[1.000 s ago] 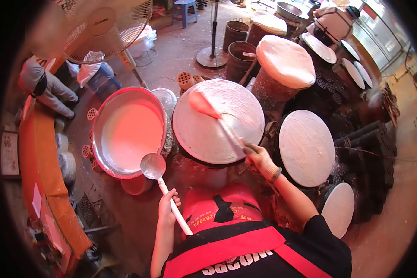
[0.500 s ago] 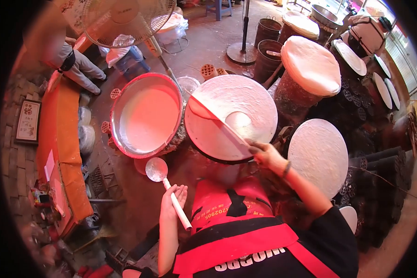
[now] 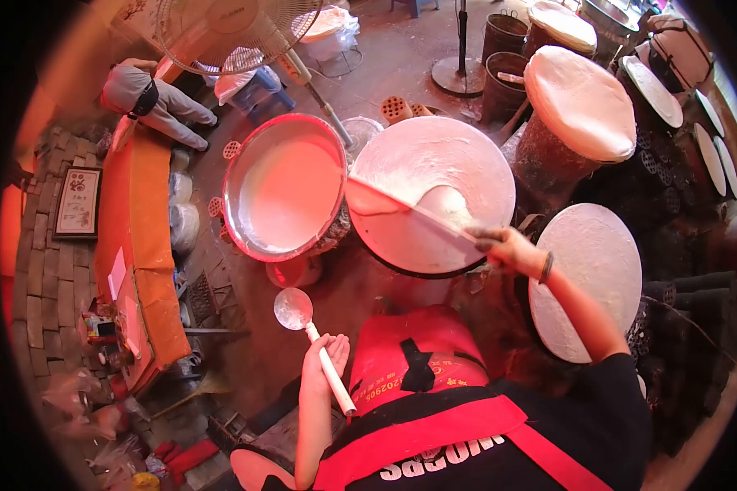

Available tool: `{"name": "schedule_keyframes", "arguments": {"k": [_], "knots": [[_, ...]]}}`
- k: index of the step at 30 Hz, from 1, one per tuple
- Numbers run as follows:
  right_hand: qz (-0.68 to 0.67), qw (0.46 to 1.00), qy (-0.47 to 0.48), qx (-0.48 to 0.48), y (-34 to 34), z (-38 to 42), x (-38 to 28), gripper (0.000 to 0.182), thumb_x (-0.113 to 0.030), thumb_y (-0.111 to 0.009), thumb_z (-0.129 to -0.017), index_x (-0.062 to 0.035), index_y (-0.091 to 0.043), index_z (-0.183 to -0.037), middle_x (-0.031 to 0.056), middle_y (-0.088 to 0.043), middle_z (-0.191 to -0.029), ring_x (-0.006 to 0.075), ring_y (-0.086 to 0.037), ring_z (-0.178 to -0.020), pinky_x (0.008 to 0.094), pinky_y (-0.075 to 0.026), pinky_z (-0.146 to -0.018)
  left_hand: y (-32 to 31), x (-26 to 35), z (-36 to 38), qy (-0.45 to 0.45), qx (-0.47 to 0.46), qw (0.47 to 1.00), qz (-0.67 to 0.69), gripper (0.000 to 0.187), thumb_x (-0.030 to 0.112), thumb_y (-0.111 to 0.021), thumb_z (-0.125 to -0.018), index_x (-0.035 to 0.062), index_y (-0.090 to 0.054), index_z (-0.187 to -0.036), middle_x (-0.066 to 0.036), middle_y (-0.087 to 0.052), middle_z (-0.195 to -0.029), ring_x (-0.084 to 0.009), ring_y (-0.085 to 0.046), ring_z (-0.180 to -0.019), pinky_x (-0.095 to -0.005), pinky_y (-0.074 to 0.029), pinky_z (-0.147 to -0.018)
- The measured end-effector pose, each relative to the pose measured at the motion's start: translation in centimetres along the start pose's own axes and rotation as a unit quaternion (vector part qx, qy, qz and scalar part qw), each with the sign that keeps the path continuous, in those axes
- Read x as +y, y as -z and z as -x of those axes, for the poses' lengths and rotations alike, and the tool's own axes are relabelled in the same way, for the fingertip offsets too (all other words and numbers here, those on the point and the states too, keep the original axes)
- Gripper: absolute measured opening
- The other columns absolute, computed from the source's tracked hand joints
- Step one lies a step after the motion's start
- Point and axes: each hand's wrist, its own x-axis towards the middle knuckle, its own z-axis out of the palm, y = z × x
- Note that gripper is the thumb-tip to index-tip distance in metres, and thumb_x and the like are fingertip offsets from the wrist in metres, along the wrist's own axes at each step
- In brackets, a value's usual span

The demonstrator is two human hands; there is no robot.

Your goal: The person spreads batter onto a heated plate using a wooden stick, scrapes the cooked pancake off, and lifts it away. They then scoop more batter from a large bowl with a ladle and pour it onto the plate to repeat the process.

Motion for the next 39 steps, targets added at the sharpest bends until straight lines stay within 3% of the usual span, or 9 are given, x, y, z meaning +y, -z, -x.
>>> {"name": "schedule_keyframes", "arguments": {"k": [3, 9, 12, 16, 20, 25, 28, 35, 39], "knots": [[-0.076, 0.989, 0.037, 0.12, -0.9, -2.0, -1.2, 0.041, -0.029, -0.055, -0.091, -0.0184, -0.054, -0.13, -0.0072, -0.04, -0.055, 0.0042, -0.034, -0.043, 0.0219, -0.027, -0.038, 0.4, 0.0, 0.8, 0.001, 0.011, 1.0, -0.002, 0.016, 0.008, -0.059, -0.085, -0.0035, -0.05, -0.091, -0.024, -0.054, -0.113, -0.0317, -0.055, -0.11, -0.0388, -0.049, -0.096], [-0.046, 0.997, 0.055, -0.017, -2.5, 3.5, 4.3, 0.043, -0.026, -0.057, -0.091, -0.016, -0.053, -0.132, -0.0049, -0.043, -0.061, 0.0048, -0.038, -0.045, 0.0212, -0.033, -0.04, 0.2, 1.9, 0.1, 0.016, -0.012, 0.999, -0.042, 0.016, 0.008, -0.058, -0.086, -0.004, -0.05, -0.092, -0.023, -0.056, -0.11, -0.0307, -0.057, -0.107, -0.0383, -0.051, -0.093], [-0.096, 0.994, 0.001, 0.047, -2.7, 7.6, 6.0, 0.044, -0.027, -0.058, -0.09, -0.0135, -0.052, -0.132, -0.0055, -0.042, -0.058, 0.0046, -0.037, -0.044, 0.0209, -0.033, -0.04, -0.8, 3.5, -1.4, 0.037, -0.033, 0.996, -0.078, 0.016, 0.008, -0.059, -0.086, -0.0038, -0.05, -0.091, -0.021, -0.057, -0.108, -0.0301, -0.059, -0.104, -0.0384, -0.052, -0.091], [-0.251, 0.924, 0.055, 0.283, -9.2, 4.6, 5.4, 0.043, -0.027, -0.059, -0.09, -0.0126, -0.054, -0.13, -0.0075, -0.04, -0.053, 0.0034, -0.033, -0.042, 0.021, -0.027, -0.038, -2.1, 6.0, -4.0, 0.085, -0.097, 0.985, -0.118, 0.014, 0.008, -0.06, -0.085, -0.0034, -0.052, -0.088, -0.02, -0.059, -0.104, -0.0296, -0.06, -0.1, -0.0378, -0.054, -0.089], [-0.15, 0.976, -0.006, 0.157, -14.7, 7.6, 5.7, 0.042, -0.026, -0.056, -0.091, -0.0167, -0.052, -0.132, -0.0069, -0.041, -0.054, 0.0031, -0.033, -0.043, 0.0209, -0.028, -0.038, -2.6, 9.4, -6.1, 0.13, -0.176, 0.959, -0.179, 0.015, 0.008, -0.06, -0.086, -0.0034, -0.052, -0.091, -0.017, -0.06, -0.101, -0.0265, -0.061, -0.098, -0.0356, -0.056, -0.085], [-0.223, 0.939, -0.006, 0.262, -22.7, 13.9, 11.0, 0.048, -0.037, -0.052, -0.092, -0.0186, -0.048, -0.136, -0.0053, -0.042, -0.055, 0.0061, -0.035, -0.043, 0.0222, -0.03, -0.04, -0.3, 13.2, -8.6, 0.152, -0.188, 0.943, -0.227, 0.016, 0.007, -0.06, -0.086, -0.003, -0.052, -0.097, -0.014, -0.061, -0.101, -0.0236, -0.062, -0.099, -0.0339, -0.056, -0.084], [-0.454, 0.851, 0.121, 0.234, -29.9, 7.1, 7.0, 0.061, -0.055, -0.04, -0.093, -0.0191, -0.034, -0.142, -0.0067, -0.031, -0.052, 0.0067, -0.031, -0.04, 0.0232, -0.027, -0.038, 2.8, 15.4, -9.4, 0.15, -0.19, 0.937, -0.251, 0.02, 0.008, -0.061, -0.085, -0.0027, -0.054, -0.101, -0.013, -0.06, -0.105, -0.0234, -0.06, -0.103, -0.0321, -0.052, -0.089], [-0.424, 0.808, 0.203, 0.356, -34.7, -21.3, -5.9, 0.035, -0.037, -0.046, -0.097, -0.0122, -0.05, -0.12, -0.0007, -0.052, -0.062, 0.0086, -0.045, -0.044, 0.0232, -0.036, -0.04, 12.0, 19.1, -8.1, 0.085, -0.162, 0.954, -0.237, 0.025, 0.015, -0.058, -0.089, 0.0045, -0.057, -0.112, -0.008, -0.06, -0.118, -0.0204, -0.051, -0.118, -0.0333, -0.042, -0.099], [-0.385, 0.78, 0.178, 0.46, -35.3, -27.7, -3.4, 0.041, -0.039, -0.043, -0.097, -0.0175, -0.041, -0.132, -0.0001, -0.049, -0.059, 0.0098, -0.043, -0.038, 0.0265, -0.036, -0.033, 15.1, 20.0, -7.8, 0.076, -0.145, 0.956, -0.245, 0.031, 0.017, -0.057, -0.09, 0.0072, -0.056, -0.118, -0.005, -0.056, -0.124, -0.0185, -0.045, -0.125, -0.0331, -0.036, -0.104]]}}
